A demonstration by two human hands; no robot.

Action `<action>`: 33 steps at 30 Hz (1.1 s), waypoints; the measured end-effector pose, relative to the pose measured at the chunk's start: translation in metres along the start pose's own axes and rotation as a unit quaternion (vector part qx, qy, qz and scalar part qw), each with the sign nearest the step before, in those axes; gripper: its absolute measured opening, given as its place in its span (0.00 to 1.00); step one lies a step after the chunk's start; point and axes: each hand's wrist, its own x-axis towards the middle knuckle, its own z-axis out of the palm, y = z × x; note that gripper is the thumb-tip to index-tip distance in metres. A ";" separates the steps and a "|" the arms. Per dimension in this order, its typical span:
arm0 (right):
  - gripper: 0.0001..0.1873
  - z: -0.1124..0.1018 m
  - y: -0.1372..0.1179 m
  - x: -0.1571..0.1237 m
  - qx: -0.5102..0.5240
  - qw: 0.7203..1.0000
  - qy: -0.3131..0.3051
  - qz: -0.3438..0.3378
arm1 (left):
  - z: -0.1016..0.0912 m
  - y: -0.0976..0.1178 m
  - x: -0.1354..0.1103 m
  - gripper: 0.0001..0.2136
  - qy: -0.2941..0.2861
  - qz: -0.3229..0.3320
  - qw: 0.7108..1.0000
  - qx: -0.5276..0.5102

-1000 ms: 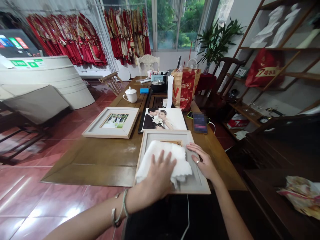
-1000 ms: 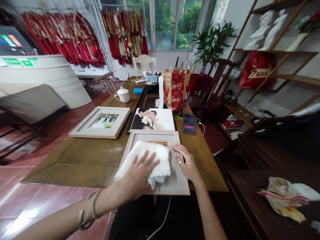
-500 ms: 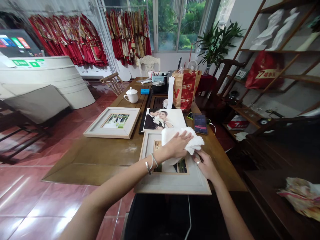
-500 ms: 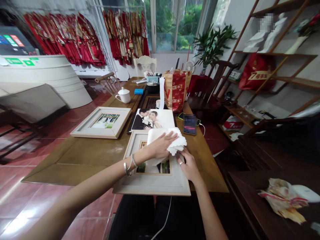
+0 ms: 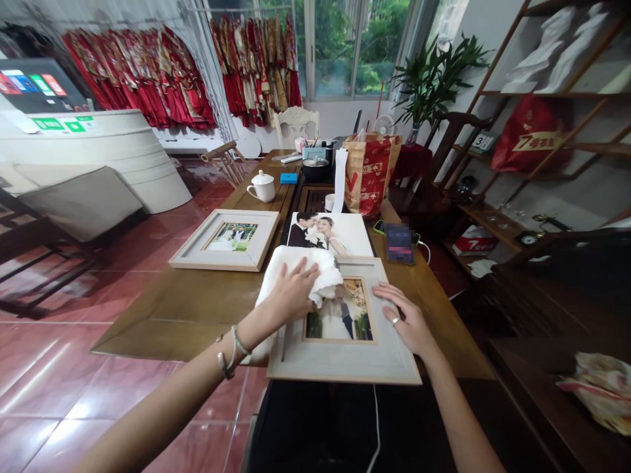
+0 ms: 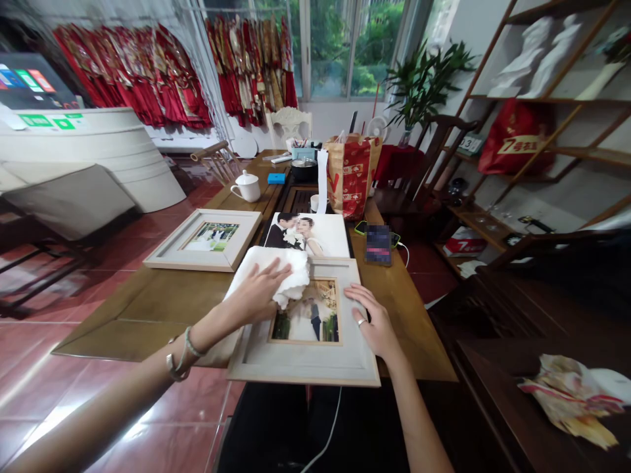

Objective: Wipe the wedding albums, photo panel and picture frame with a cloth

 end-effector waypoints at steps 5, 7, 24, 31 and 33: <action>0.16 0.000 0.002 0.000 -0.006 1.000 -0.009 -0.002 | -0.001 0.031 -0.037 0.37 -0.053 -0.025 0.998 -0.010; 0.15 -0.001 0.002 0.000 -0.009 1.000 -0.014 -0.003 | -0.003 0.050 -0.060 0.37 -0.100 -0.019 0.995 -0.024; 0.16 -0.002 0.002 -0.001 -0.003 1.000 -0.011 -0.004 | 0.012 0.010 0.017 0.38 0.071 -0.059 0.995 0.045; 0.16 -0.001 0.001 0.000 -0.003 1.000 -0.009 0.000 | 0.004 0.041 -0.037 0.35 -0.055 -0.044 0.997 0.044; 0.16 -0.001 0.001 0.000 -0.005 1.000 -0.011 -0.002 | 0.002 0.059 -0.063 0.36 -0.122 -0.021 0.991 0.044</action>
